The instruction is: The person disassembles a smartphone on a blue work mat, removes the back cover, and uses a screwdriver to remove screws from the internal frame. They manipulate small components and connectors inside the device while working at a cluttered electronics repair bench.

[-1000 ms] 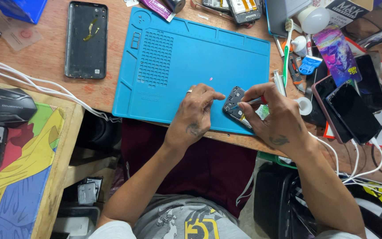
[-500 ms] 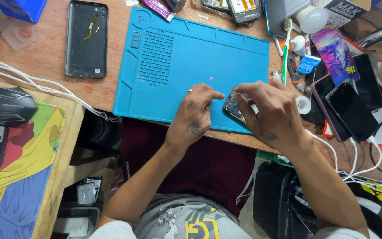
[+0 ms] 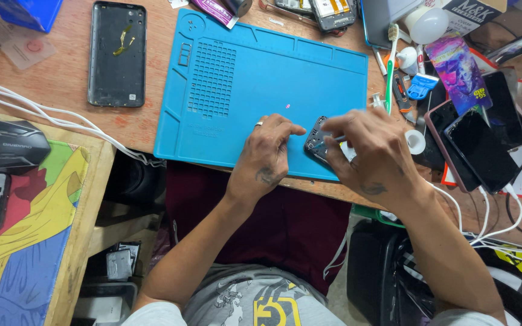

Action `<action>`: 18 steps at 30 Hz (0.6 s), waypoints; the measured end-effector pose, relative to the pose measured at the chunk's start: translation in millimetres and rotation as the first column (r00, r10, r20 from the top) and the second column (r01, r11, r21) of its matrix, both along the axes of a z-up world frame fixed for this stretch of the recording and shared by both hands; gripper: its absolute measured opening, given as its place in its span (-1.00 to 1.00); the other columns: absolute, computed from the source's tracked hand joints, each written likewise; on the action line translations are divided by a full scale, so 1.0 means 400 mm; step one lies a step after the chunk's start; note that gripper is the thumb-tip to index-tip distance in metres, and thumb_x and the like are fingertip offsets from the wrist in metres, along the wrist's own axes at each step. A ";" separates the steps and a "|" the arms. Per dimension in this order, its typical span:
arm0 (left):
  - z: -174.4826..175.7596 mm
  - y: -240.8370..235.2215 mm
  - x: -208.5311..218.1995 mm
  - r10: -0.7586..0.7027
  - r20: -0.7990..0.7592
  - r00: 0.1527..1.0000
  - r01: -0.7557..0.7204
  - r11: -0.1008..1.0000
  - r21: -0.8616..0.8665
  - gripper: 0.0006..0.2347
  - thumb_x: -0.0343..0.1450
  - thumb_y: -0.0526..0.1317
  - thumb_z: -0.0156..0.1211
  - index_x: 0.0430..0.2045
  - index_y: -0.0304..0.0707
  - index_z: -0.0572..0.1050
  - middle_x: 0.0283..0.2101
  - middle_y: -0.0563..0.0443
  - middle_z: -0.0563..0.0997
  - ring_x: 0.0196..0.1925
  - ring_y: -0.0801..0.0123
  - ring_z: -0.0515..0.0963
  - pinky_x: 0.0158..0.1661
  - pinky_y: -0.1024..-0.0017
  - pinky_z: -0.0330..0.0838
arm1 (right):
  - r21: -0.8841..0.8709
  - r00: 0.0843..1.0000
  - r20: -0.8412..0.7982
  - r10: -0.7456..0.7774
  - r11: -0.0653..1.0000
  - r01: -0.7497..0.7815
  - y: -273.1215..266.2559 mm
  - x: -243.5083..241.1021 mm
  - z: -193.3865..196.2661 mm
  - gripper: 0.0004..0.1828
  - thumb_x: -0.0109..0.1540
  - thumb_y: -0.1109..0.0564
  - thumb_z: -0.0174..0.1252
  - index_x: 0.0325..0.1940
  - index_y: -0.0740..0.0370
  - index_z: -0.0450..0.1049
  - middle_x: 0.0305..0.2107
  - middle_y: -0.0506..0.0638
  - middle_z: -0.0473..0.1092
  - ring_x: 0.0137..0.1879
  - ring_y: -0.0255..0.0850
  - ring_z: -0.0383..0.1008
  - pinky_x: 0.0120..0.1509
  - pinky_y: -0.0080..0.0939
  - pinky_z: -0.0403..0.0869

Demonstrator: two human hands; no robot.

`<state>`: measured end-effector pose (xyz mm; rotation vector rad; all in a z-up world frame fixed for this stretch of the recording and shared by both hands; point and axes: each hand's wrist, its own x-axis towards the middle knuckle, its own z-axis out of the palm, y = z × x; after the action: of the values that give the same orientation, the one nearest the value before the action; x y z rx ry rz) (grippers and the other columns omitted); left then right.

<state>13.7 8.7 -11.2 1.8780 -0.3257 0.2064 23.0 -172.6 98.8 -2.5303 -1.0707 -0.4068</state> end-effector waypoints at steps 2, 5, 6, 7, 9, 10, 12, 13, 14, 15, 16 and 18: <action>-0.001 -0.001 0.001 0.002 0.006 1.000 -0.002 1.000 -0.011 -0.69 0.33 -0.58 -0.04 -0.18 -0.36 0.60 -0.24 -0.11 0.59 -0.18 0.19 0.57 -0.10 0.27 0.52 | -0.061 0.998 -0.030 -0.058 0.997 0.056 0.000 -0.004 -0.004 -0.84 0.30 0.08 0.35 -0.19 0.19 0.56 -0.64 -0.01 0.46 -0.59 -0.15 0.36 -0.21 -0.08 0.29; 0.000 0.000 -0.003 0.005 0.006 1.000 -0.005 1.000 -0.025 -0.69 0.33 -0.58 -0.04 -0.17 -0.36 0.60 -0.26 -0.11 0.58 -0.20 0.19 0.57 -0.10 0.27 0.51 | -0.067 0.999 0.002 -0.041 0.997 0.041 -0.006 -0.006 -0.006 -0.75 0.32 0.07 0.29 -0.09 0.30 0.47 -0.53 0.05 0.47 -0.51 -0.14 0.41 -0.14 -0.04 0.32; 0.001 0.001 -0.004 0.006 0.006 1.000 -0.006 1.000 -0.029 -0.69 0.33 -0.58 -0.04 -0.17 -0.37 0.60 -0.26 -0.11 0.58 -0.20 0.19 0.57 -0.10 0.27 0.51 | -0.029 1.000 -0.029 -0.011 1.000 0.010 -0.006 -0.004 -0.009 -0.78 0.35 0.10 0.26 -0.05 0.30 0.48 -0.50 0.05 0.48 -0.47 -0.15 0.44 -0.13 -0.06 0.33; 0.003 0.001 -0.005 0.007 0.021 1.000 -0.007 1.000 -0.012 -0.70 0.34 -0.57 -0.02 -0.18 -0.36 0.60 -0.24 -0.10 0.58 -0.18 0.19 0.56 -0.10 0.27 0.51 | 0.010 0.998 -0.059 0.018 1.000 -0.018 -0.006 -0.003 -0.013 -0.81 0.38 0.14 0.22 -0.01 0.30 0.48 -0.47 0.05 0.48 -0.43 -0.16 0.46 -0.13 -0.08 0.34; 0.006 0.001 -0.007 0.011 0.050 0.999 -0.012 1.000 0.021 -0.72 0.34 -0.55 0.00 -0.19 -0.36 0.60 -0.20 -0.08 0.59 -0.14 0.19 0.56 -0.08 0.27 0.50 | 0.031 0.997 -0.074 0.016 0.999 -0.014 -0.005 0.000 -0.021 -0.86 0.38 0.17 0.23 -0.02 0.28 0.50 -0.51 0.04 0.46 -0.45 -0.15 0.45 -0.18 -0.10 0.34; 0.007 0.000 -0.006 0.003 0.054 0.999 -0.005 0.999 0.040 -0.75 0.34 -0.52 0.05 -0.19 -0.35 0.60 -0.20 -0.08 0.58 -0.13 0.18 0.55 -0.07 0.26 0.49 | 0.014 0.998 -0.059 -0.016 1.000 0.017 -0.004 0.003 -0.025 -0.87 0.36 0.16 0.28 -0.08 0.26 0.52 -0.58 0.03 0.44 -0.51 -0.14 0.41 -0.23 -0.10 0.33; 0.008 -0.005 -0.012 -0.018 0.055 0.998 0.014 0.997 0.078 -0.80 0.36 -0.46 0.14 -0.19 -0.35 0.61 -0.21 -0.09 0.56 -0.10 0.16 0.53 -0.04 0.25 0.47 | -0.024 0.995 -0.057 -0.080 0.997 0.078 -0.007 -0.001 -0.028 -0.85 0.34 0.15 0.33 -0.13 0.27 0.52 -0.67 0.01 0.39 -0.55 -0.13 0.37 -0.23 -0.08 0.35; 0.009 -0.006 -0.012 -0.014 0.067 0.998 0.007 0.995 0.102 -0.81 0.36 -0.46 0.15 -0.22 -0.35 0.61 -0.20 -0.09 0.56 -0.09 0.15 0.52 -0.03 0.24 0.47 | -0.042 0.992 -0.062 -0.107 0.994 0.104 -0.011 0.000 -0.025 -0.83 0.33 0.15 0.32 -0.11 0.29 0.51 -0.68 0.01 0.36 -0.54 -0.13 0.38 -0.19 -0.07 0.37; 0.011 -0.008 -0.013 -0.010 0.079 0.997 0.000 0.992 0.126 -0.83 0.35 -0.45 0.16 -0.24 -0.35 0.62 -0.19 -0.09 0.55 -0.07 0.14 0.52 -0.01 0.24 0.47 | -0.062 0.989 -0.067 -0.134 0.990 0.130 -0.014 0.001 -0.022 -0.81 0.33 0.15 0.32 -0.10 0.31 0.50 -0.69 0.01 0.34 -0.54 -0.13 0.39 -0.14 -0.06 0.40; 0.011 -0.009 -0.014 -0.009 0.090 0.996 -0.004 0.989 0.150 -0.84 0.35 -0.45 0.17 -0.26 -0.35 0.62 -0.18 -0.09 0.55 -0.06 0.12 0.51 0.00 0.24 0.46 | 0.006 0.995 -0.064 -0.083 0.997 0.083 -0.013 -0.001 -0.023 -0.82 0.34 0.16 0.27 -0.06 0.31 0.49 -0.60 0.05 0.37 -0.46 -0.13 0.42 -0.16 -0.11 0.40; 0.010 -0.010 -0.015 -0.005 0.087 0.996 -0.008 0.988 0.152 -0.85 0.36 -0.45 0.16 -0.28 -0.35 0.62 -0.18 -0.09 0.55 -0.06 0.12 0.51 0.00 0.24 0.46 | 0.073 0.998 -0.057 -0.031 0.997 0.035 -0.009 -0.004 -0.027 -0.82 0.35 0.18 0.21 -0.01 0.31 0.47 -0.51 0.08 0.40 -0.39 -0.12 0.45 -0.18 -0.16 0.41; 0.008 -0.014 -0.013 0.006 0.083 0.997 -0.019 0.988 0.156 -0.87 0.38 -0.47 0.14 -0.32 -0.34 0.62 -0.17 -0.09 0.55 -0.05 0.13 0.52 0.01 0.24 0.46 | 0.107 0.999 -0.036 -0.009 0.994 0.013 -0.007 -0.004 -0.028 -0.83 0.35 0.18 0.23 -0.02 0.29 0.48 -0.46 0.09 0.44 -0.37 -0.11 0.47 -0.22 -0.18 0.40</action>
<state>8.4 3.2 -7.9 2.0307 -0.3961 0.2745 21.4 -175.4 87.6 -2.4404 -0.9952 -0.4101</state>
